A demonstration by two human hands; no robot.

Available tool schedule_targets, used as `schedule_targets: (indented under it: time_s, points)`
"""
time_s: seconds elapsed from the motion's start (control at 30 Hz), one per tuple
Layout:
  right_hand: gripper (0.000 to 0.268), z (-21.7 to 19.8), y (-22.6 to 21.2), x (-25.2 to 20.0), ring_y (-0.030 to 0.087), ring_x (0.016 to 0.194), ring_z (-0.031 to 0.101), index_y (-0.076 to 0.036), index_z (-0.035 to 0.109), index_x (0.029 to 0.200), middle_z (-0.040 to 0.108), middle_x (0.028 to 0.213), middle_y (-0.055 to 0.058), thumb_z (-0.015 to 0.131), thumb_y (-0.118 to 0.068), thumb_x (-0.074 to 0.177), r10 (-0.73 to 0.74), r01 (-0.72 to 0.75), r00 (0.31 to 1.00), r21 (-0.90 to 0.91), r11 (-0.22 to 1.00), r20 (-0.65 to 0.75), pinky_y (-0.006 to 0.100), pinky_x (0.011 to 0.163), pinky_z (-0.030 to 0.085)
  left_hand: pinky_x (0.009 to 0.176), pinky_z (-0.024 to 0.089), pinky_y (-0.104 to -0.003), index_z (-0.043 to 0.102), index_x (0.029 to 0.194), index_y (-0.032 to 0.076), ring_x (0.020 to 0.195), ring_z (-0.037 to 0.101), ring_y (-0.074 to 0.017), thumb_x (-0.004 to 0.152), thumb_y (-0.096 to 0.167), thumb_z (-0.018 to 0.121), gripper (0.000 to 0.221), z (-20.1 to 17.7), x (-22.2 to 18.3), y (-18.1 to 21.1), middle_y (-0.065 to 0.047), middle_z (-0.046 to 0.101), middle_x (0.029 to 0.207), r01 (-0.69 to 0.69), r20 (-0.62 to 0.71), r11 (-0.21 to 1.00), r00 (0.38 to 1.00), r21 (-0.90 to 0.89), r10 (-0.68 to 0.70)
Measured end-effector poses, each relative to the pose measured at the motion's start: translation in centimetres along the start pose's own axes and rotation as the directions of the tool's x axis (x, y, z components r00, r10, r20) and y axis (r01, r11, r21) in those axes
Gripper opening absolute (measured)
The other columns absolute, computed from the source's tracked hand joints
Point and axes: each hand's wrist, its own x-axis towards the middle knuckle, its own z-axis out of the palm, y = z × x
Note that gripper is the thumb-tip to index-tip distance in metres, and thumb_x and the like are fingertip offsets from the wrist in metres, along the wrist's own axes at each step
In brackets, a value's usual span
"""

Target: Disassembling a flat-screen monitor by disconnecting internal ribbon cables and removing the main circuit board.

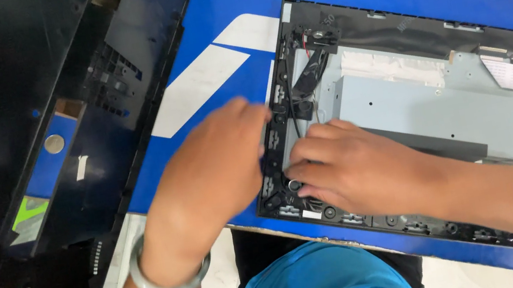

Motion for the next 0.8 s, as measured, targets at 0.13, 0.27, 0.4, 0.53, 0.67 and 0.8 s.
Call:
schedule_targets:
  time_s: [0.13,0.27,0.4,0.53,0.67,0.8]
  points:
    - [0.016,-0.2,0.1,0.3,0.026,0.083,0.053,-0.008,0.072,0.108,0.062,0.098,0.004,0.073,-0.019,0.096,-0.072,0.071,0.997,-0.03,0.997,-0.024,0.039,0.07,0.04,0.074,0.053,-0.047,0.061,0.127,0.002,0.099,0.064,-0.0318,0.096,0.001,0.058,0.032,2.7,-3.4,-0.7,-0.012,0.064,0.114,-0.087,-0.062,0.983,0.995,-0.161,0.078]
    - [0.02,0.0,0.3,0.4,0.024,0.084,0.058,-0.01,0.075,0.107,0.066,0.098,0.001,0.077,-0.023,0.093,-0.075,0.074,0.994,-0.006,0.997,-0.074,0.039,0.073,0.04,0.108,0.048,-0.051,0.057,0.135,-0.006,0.129,0.056,-0.0384,0.096,0.024,0.063,0.049,6.2,-5.7,-1.3,-0.021,0.057,0.139,-0.289,-0.333,0.929,0.921,-0.229,0.205]
    - [0.016,0.4,0.2,0.5,0.023,0.079,0.058,-0.009,0.075,0.104,0.067,0.092,0.001,0.067,-0.022,0.1,-0.087,0.091,0.982,0.019,0.996,-0.169,0.04,0.068,0.036,0.105,0.048,-0.056,0.057,0.139,0.003,0.131,0.056,-0.0388,0.092,0.044,0.074,0.065,9.7,-6.3,-1.7,-0.019,0.055,0.147,-0.317,-0.491,0.941,0.842,-0.117,0.223]
    - [0.015,0.6,-0.2,0.8,0.022,0.076,0.058,-0.01,0.075,0.1,0.069,0.09,-0.001,0.065,-0.021,0.101,-0.069,0.075,0.977,0.019,0.997,-0.203,0.039,0.068,0.035,0.106,0.047,-0.056,0.059,0.14,0.003,0.132,0.055,-0.0388,0.096,0.045,0.066,0.061,10.1,-6.3,-1.7,-0.018,0.054,0.148,-0.296,-0.492,0.939,0.852,-0.176,0.177]
    - [0.009,0.9,-0.1,0.7,0.024,0.076,0.058,-0.01,0.074,0.1,0.068,0.091,0.0,0.068,-0.017,0.099,-0.096,0.104,0.962,0.015,0.995,-0.257,0.042,0.079,0.04,0.105,0.046,-0.056,0.057,0.142,0.003,0.13,0.054,-0.039,0.093,0.045,0.07,0.066,9.9,-6.1,-1.8,-0.018,0.055,0.146,-0.292,-0.471,0.934,0.867,-0.208,0.166]
    - [0.01,1.1,-0.2,0.8,0.023,0.075,0.056,-0.01,0.074,0.098,0.067,0.093,-0.001,0.067,-0.017,0.099,-0.086,0.1,0.953,0.035,0.994,-0.29,0.042,0.082,0.038,0.104,0.045,-0.054,0.056,0.143,0.003,0.131,0.054,-0.0376,0.087,0.042,0.078,0.072,10.0,-6.1,-1.8,-0.016,0.056,0.146,-0.267,-0.45,0.944,0.879,-0.192,0.157]
